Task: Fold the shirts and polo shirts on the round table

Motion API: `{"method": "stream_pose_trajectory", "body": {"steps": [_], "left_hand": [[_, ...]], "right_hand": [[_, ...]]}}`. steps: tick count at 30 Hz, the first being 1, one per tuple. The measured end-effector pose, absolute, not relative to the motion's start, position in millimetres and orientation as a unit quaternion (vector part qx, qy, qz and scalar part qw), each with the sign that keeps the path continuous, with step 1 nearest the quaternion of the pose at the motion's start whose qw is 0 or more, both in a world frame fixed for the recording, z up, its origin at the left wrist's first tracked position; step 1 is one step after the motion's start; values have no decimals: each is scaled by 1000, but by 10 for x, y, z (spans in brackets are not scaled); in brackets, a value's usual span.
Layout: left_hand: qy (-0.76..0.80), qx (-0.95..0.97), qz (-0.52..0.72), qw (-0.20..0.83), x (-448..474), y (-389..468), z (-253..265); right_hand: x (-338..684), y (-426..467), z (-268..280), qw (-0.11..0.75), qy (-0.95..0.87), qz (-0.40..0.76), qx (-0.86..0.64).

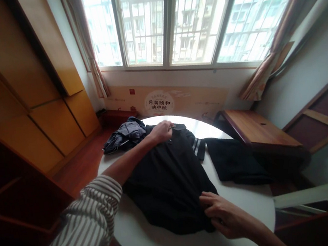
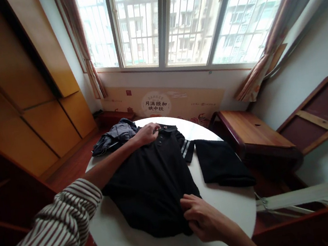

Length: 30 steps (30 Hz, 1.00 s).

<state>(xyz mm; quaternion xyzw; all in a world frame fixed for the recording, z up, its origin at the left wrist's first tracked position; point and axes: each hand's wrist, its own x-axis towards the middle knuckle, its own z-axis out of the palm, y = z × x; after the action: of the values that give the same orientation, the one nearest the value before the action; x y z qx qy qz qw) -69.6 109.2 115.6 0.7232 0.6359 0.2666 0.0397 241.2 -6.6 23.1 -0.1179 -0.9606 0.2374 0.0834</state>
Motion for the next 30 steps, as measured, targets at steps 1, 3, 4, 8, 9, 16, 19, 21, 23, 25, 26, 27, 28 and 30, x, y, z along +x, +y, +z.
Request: {"method": "stream_pose_trajectory", "body": {"steps": [1,3,4,8,9,16,19,21,23,25,26,27,28,30], "left_hand": [[656,714,242,42,-827,1116,970],[681,698,219,43,-1083,1108,628],[689,690,219,41,-1198,1094,486],[711,653,259,38,-1548,1106,175],[718,636,281,36,-1619,1131,152],[793,429,432,11,-2181,1124,94],[796,391,461,20,-2306,990,-2],[790,385,476,24,-2313,919,-69],[783,386,488,28,-2286,883,-114],[776,393,492,36,-2255,872,-123],[776,396,489,41,-2245,869,-113],[779,402,480,48,-2241,864,-93],[783,407,466,56,-2244,853,-65],[793,419,436,73,-2268,798,13]], "right_hand": [[2442,-108,227,73,-962,234,-123],[2499,-167,220,51,-961,237,-132],[2518,-178,227,43,-960,243,-134],[2497,-23,354,15,-948,287,-139],[2470,75,401,12,-944,293,-150],[2261,1297,477,181,-910,173,-329],[2160,1825,375,141,-883,93,-438],[2077,2073,303,77,-864,68,-494],[1987,2237,238,41,-847,60,-527],[1898,2339,192,36,-836,63,-543],[1856,2373,179,36,-835,66,-546],[1818,2396,176,37,-834,71,-545],[1786,2409,182,42,-836,76,-542],[1761,2404,224,60,-840,86,-532]]}}
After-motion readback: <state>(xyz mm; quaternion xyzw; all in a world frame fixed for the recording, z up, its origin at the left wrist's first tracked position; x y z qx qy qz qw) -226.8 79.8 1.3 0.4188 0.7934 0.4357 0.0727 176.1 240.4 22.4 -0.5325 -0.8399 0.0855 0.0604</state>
